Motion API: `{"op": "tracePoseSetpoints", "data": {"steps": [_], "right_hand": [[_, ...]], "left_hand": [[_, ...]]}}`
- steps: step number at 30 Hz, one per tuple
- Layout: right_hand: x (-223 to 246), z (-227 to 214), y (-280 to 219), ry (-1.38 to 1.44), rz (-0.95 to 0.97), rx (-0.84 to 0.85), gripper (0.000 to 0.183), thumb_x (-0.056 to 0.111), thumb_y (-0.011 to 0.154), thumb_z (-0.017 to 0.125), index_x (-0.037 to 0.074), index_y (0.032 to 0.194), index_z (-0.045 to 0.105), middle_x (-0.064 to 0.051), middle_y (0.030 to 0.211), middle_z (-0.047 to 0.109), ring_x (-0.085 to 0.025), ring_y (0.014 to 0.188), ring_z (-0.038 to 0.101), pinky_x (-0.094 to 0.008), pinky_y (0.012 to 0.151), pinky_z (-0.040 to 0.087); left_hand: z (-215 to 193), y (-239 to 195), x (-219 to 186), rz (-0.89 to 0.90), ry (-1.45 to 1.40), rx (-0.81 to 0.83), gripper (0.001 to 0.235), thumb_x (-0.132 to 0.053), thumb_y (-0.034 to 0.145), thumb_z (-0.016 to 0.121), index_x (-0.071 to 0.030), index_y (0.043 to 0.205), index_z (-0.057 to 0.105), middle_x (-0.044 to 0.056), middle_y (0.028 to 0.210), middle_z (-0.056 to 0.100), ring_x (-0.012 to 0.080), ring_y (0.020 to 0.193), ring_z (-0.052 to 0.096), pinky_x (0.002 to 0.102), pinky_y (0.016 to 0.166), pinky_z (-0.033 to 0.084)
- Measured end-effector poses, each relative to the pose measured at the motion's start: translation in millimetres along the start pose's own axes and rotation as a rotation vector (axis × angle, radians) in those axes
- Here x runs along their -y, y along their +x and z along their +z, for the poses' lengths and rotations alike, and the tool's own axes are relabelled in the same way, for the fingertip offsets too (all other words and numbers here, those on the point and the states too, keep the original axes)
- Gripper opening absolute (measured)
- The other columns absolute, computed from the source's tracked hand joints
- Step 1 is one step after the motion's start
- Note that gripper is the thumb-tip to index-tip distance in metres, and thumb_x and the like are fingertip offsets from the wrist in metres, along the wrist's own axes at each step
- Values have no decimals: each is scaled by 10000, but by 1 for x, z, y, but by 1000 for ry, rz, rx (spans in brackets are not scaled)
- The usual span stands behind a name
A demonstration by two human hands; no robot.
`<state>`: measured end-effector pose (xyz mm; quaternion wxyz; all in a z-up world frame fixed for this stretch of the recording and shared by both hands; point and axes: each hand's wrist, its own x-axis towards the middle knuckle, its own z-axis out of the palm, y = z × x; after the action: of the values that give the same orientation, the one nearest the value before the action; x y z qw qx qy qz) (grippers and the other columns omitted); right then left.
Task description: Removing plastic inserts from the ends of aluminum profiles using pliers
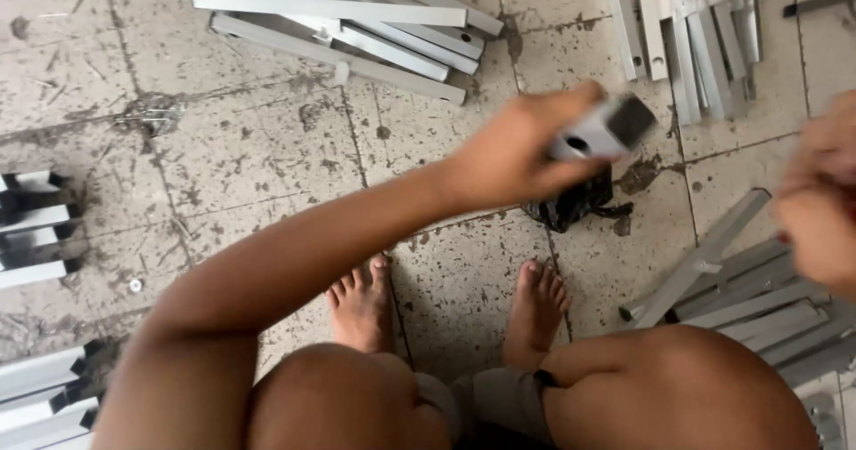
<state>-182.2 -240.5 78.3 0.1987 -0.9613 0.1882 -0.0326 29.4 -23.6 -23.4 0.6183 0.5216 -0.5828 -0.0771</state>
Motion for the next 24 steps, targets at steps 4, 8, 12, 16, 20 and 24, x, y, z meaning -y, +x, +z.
{"op": "tracePoseSetpoints", "data": {"steps": [4,8,12,16,20,24], "right_hand": [[-18,77,6,77,-24,242,319,-129,758,605,29,1030,555,-72,742,552,-161,567,465,-267,504,381],[-98,195,-8,-32,-32,328,145,-64,810,665,37,904,620,-53,734,646,-173,590,576,-281,510,417],[-122,252,-4,47,-84,248,188,-76,807,702,17,929,593,-90,784,673,-198,597,613,-286,500,468],[-116,271,-10,46,-91,207,224,-73,785,719,-11,920,551,-111,770,636,-213,585,599,-288,454,477],[-114,282,-16,5,-109,118,240,-156,724,605,-12,902,533,-114,753,580,-238,591,537,-331,499,437],[-117,286,-16,-10,-111,141,268,-173,728,622,-44,952,550,-139,790,608,-244,629,576,-305,500,481]], "left_hand": [[-58,-59,29,-326,129,-127,84,29,945,623,-25,983,570,111,895,653,131,563,585,186,436,497],[-133,-146,52,-564,147,-694,327,-50,1139,599,2,1272,305,182,1223,506,294,1093,650,385,1040,639],[-165,-225,69,-1035,212,-1121,413,-285,1010,700,-59,1217,423,65,1159,586,155,1107,694,292,1119,627],[-155,-238,75,-1525,44,-1506,549,-240,936,713,-116,1341,364,76,1207,677,164,1063,791,204,889,741],[-127,-232,68,-1622,144,-1472,756,-75,923,747,-117,1443,200,218,1392,420,242,1121,691,206,940,743],[-89,-211,85,-1232,778,-940,955,107,884,715,20,1489,-18,221,1510,202,320,1414,344,402,1304,339]]}}
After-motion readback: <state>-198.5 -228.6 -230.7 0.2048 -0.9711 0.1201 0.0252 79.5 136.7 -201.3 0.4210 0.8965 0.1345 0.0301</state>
